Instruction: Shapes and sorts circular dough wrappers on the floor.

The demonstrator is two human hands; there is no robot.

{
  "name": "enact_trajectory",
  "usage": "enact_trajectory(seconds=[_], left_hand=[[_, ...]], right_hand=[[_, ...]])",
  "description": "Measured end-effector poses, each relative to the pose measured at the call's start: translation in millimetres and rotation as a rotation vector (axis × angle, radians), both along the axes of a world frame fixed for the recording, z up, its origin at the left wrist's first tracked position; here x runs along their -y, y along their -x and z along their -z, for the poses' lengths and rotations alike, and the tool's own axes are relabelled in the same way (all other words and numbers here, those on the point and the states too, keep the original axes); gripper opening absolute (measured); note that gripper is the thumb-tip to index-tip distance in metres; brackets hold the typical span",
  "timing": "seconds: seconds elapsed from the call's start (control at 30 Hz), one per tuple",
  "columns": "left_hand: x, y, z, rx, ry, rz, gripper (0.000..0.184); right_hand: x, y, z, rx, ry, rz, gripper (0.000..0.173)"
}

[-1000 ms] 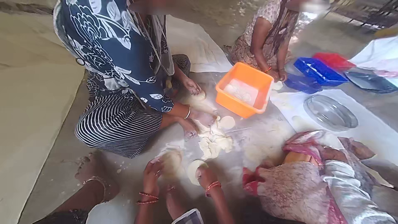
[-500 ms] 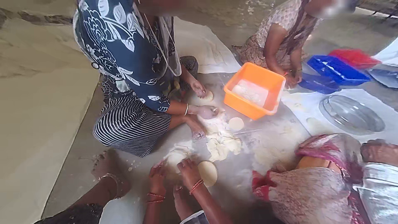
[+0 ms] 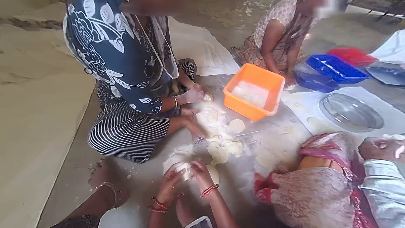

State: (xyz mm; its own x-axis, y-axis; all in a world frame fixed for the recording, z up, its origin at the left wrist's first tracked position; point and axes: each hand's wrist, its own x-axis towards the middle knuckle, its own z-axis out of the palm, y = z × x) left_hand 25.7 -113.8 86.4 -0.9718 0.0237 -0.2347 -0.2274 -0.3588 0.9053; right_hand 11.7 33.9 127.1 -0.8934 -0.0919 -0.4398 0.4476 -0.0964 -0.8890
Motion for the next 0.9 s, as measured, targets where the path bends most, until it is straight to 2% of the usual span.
enact_trajectory(seconds=[0.07, 0.17, 0.2, 0.3, 0.37, 0.5, 0.57, 0.63, 0.7, 0.77, 0.9], left_hand=[[-5.1, -1.4, -1.3, 0.059, -0.019, -0.042, 0.019], [-12.1, -0.2, -5.4, 0.168, -0.031, -0.148, 0.019], [-13.5, -0.2, -6.4, 0.203, -0.017, -0.169, 0.021], [-14.0, -1.4, -5.8, 0.251, 0.01, -0.124, 0.026], [-12.2, -3.8, -5.0, 0.225, -0.015, -0.04, 0.023], [-12.4, -5.8, -4.3, 0.224, 0.056, 0.053, 0.034], [-12.0, -6.6, -0.5, 0.242, 0.093, 0.053, 0.026], [-14.6, -6.6, -3.4, 0.293, 0.061, 0.019, 0.017], [-19.2, -5.3, -9.5, 0.349, -0.018, -0.013, 0.027], [-21.8, -4.2, -11.8, 0.391, -0.108, -0.022, 0.039], [-28.8, -3.5, -15.3, 0.436, -0.222, -0.025, 0.047]], right_hand=[[-8.1, -1.8, 5.2, -0.036, -0.048, -0.03, 0.035], [-18.1, 0.1, 13.9, -0.139, -0.137, -0.104, 0.055], [-19.8, 0.5, 16.2, -0.186, -0.182, -0.12, 0.054], [-21.7, 0.8, 19.9, -0.249, -0.263, -0.121, 0.034], [-22.6, 1.2, 20.5, -0.243, -0.323, -0.124, 0.03], [-25.2, 0.3, 23.1, -0.334, -0.544, -0.123, 0.024], [-25.4, 0.2, 19.8, -0.357, -0.44, -0.056, 0.021], [-23.5, 0.3, 14.2, -0.323, -0.23, 0.032, 0.019], [-21.4, 0.9, 8.8, -0.275, -0.131, 0.081, 0.019], [-21.0, 1.7, 8.7, -0.258, -0.214, 0.075, 0.024], [-25.1, 1.6, 11.8, -0.117, -0.274, -0.065, 0.051]])
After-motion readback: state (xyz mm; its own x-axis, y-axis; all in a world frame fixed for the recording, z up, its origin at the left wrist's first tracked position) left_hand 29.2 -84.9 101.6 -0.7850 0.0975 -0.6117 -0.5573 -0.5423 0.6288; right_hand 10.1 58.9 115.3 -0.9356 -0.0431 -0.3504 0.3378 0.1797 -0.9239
